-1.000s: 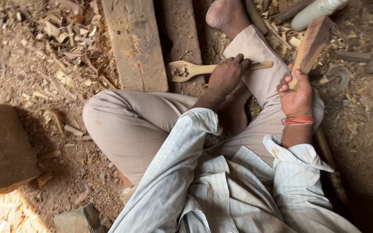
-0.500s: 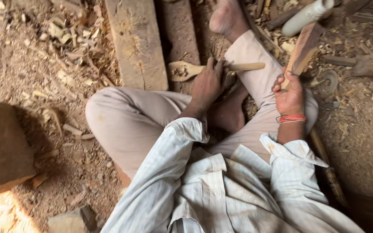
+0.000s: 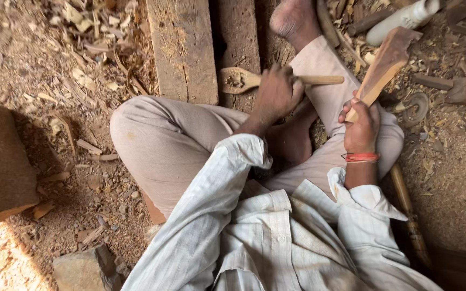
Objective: The person is carving a wooden spoon using a chisel and a wooden mallet. They hold the spoon between their legs and strike the chisel to shape the wood.
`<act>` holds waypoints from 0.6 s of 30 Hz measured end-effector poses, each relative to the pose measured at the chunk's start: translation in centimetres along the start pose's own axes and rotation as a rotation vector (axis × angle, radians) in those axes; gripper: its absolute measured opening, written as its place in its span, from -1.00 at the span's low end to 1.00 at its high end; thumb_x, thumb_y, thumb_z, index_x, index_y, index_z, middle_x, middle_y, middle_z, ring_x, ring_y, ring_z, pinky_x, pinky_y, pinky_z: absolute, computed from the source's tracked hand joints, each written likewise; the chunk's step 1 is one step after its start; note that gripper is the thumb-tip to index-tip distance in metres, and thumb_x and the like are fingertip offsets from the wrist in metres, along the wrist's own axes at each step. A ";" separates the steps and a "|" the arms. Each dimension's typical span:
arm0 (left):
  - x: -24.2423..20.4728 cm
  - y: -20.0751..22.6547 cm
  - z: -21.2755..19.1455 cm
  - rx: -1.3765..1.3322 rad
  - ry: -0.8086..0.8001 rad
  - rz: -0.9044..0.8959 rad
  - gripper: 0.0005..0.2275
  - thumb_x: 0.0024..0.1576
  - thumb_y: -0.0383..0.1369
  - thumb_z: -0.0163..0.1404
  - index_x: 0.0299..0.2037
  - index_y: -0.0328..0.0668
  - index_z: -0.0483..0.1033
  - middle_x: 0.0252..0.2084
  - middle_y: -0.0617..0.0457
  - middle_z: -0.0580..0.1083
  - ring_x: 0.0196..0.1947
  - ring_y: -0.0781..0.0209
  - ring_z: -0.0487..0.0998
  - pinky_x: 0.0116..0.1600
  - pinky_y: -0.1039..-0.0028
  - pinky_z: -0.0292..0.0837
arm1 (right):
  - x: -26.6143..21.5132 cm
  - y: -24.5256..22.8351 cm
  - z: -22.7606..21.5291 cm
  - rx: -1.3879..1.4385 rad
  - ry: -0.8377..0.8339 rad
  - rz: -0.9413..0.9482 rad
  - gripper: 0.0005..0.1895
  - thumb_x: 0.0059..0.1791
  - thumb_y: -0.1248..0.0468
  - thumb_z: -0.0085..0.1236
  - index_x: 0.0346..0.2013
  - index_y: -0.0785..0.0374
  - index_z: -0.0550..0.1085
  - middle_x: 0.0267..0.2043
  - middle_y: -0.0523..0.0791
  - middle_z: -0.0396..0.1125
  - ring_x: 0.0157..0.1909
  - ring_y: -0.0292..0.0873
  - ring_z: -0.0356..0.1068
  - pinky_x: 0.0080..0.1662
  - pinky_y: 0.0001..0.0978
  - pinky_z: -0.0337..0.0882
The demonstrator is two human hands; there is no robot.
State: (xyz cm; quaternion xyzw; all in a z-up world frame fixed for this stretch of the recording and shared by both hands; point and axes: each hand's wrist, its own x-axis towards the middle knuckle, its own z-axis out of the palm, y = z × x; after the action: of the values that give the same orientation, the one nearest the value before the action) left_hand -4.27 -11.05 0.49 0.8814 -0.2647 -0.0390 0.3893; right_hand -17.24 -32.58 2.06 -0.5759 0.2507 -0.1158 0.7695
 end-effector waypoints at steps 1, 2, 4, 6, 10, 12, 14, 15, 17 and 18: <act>0.1 -0.5 0.0 0.008 0.048 -0.011 -0.69 0.21 -0.21 -0.12 -0.27 -0.21 0.66 -0.23 -0.14 0.51 -0.13 -0.04 0.48 0.02 0.09 0.37 | -0.7 0.0 0.4 0.027 -0.020 -0.008 -0.57 0.09 0.28 0.07 0.19 0.46 0.29 -0.21 -0.12 0.27 -0.19 -0.25 0.33 -0.25 -0.39 0.40; 0.7 -0.9 0.0 0.018 0.103 -0.013 -0.67 0.20 -0.21 -0.13 -0.33 -0.24 0.67 -0.24 -0.13 0.52 -0.13 -0.03 0.49 0.04 0.09 0.38 | -0.8 -0.2 0.9 0.017 -0.030 -0.001 -0.57 0.09 0.28 0.07 0.19 0.46 0.29 -0.23 -0.11 0.27 -0.21 -0.25 0.32 -0.26 -0.40 0.40; 1.2 -1.8 -0.1 -0.034 0.108 -0.055 -0.65 0.24 -0.20 -0.13 -0.33 -0.26 0.66 -0.26 -0.17 0.53 -0.12 -0.07 0.50 0.06 0.05 0.36 | -1.1 -0.5 2.0 -0.005 -0.050 0.019 -0.57 0.09 0.27 0.05 0.19 0.46 0.30 -0.27 -0.11 0.26 -0.25 -0.25 0.31 -0.28 -0.42 0.39; 1.4 -2.5 0.0 -0.070 0.118 -0.088 -0.64 0.27 -0.20 -0.14 -0.33 -0.29 0.66 -0.25 -0.20 0.53 -0.11 -0.12 0.50 0.07 0.04 0.36 | -1.3 -0.6 2.9 -0.039 -0.090 -0.007 -0.57 0.12 0.25 0.08 0.20 0.45 0.29 -0.25 -0.11 0.25 -0.24 -0.25 0.31 -0.27 -0.42 0.38; 1.6 -3.3 0.3 -0.095 0.267 -0.106 -0.64 0.30 -0.21 -0.16 -0.32 -0.29 0.65 -0.15 -0.27 0.51 -0.08 -0.20 0.46 0.10 0.05 0.37 | -1.9 -1.3 4.6 -0.101 -0.083 -0.042 -0.53 0.24 0.05 0.00 0.22 0.41 0.30 -0.28 -0.13 0.22 -0.27 -0.30 0.26 -0.31 -0.48 0.33; 1.7 -3.2 0.7 -0.103 0.383 -0.108 -0.64 0.31 -0.20 -0.16 -0.28 -0.30 0.65 -0.09 -0.28 0.50 -0.04 -0.23 0.45 0.13 0.05 0.36 | -2.1 -1.5 5.5 -0.188 -0.057 -0.133 -0.48 0.26 -0.01 -0.04 0.25 0.40 0.28 -0.21 -0.13 0.25 -0.26 -0.30 0.27 -0.30 -0.47 0.34; 1.7 -3.3 1.0 -0.113 0.486 -0.111 -0.62 0.32 -0.18 -0.16 -0.21 -0.34 0.64 -0.03 -0.28 0.50 0.02 -0.26 0.43 0.16 0.05 0.34 | -2.2 -1.3 6.6 -0.224 -0.033 -0.215 -0.47 0.26 -0.03 -0.06 0.27 0.38 0.27 -0.24 -0.14 0.25 -0.28 -0.30 0.26 -0.30 -0.47 0.34; 1.6 -3.6 1.1 -0.146 0.403 -0.179 -0.62 0.32 -0.18 -0.16 -0.22 -0.34 0.64 -0.04 -0.27 0.51 0.01 -0.23 0.44 0.16 0.06 0.36 | -2.3 -0.9 7.3 -0.217 -0.020 -0.249 -0.48 0.26 -0.04 -0.06 0.27 0.36 0.27 -0.29 -0.14 0.23 -0.32 -0.30 0.25 -0.30 -0.47 0.34; 1.4 -3.8 1.3 -0.213 0.233 -0.310 -0.61 0.32 -0.17 -0.16 -0.24 -0.35 0.64 -0.07 -0.24 0.52 -0.01 -0.18 0.46 0.17 0.09 0.39 | -2.7 0.1 8.6 -0.222 0.006 -0.297 -0.52 0.25 -0.03 -0.05 0.21 0.34 0.26 -0.35 -0.15 0.22 -0.38 -0.30 0.24 -0.33 -0.48 0.34; 1.3 -4.1 1.3 -0.219 0.264 -0.283 -0.61 0.32 -0.17 -0.17 -0.23 -0.36 0.64 -0.08 -0.24 0.52 -0.02 -0.18 0.46 0.16 0.09 0.39 | -2.8 0.9 9.4 -0.231 0.020 -0.313 -0.55 0.24 -0.02 -0.03 0.16 0.32 0.25 -0.36 -0.15 0.23 -0.40 -0.30 0.24 -0.36 -0.48 0.33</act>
State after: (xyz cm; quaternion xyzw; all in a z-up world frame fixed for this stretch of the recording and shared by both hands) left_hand -1.75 -10.31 -3.13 0.8596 -0.0792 -0.0060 0.5047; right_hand -14.83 -23.17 3.94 -0.6912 0.1773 -0.2101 0.6683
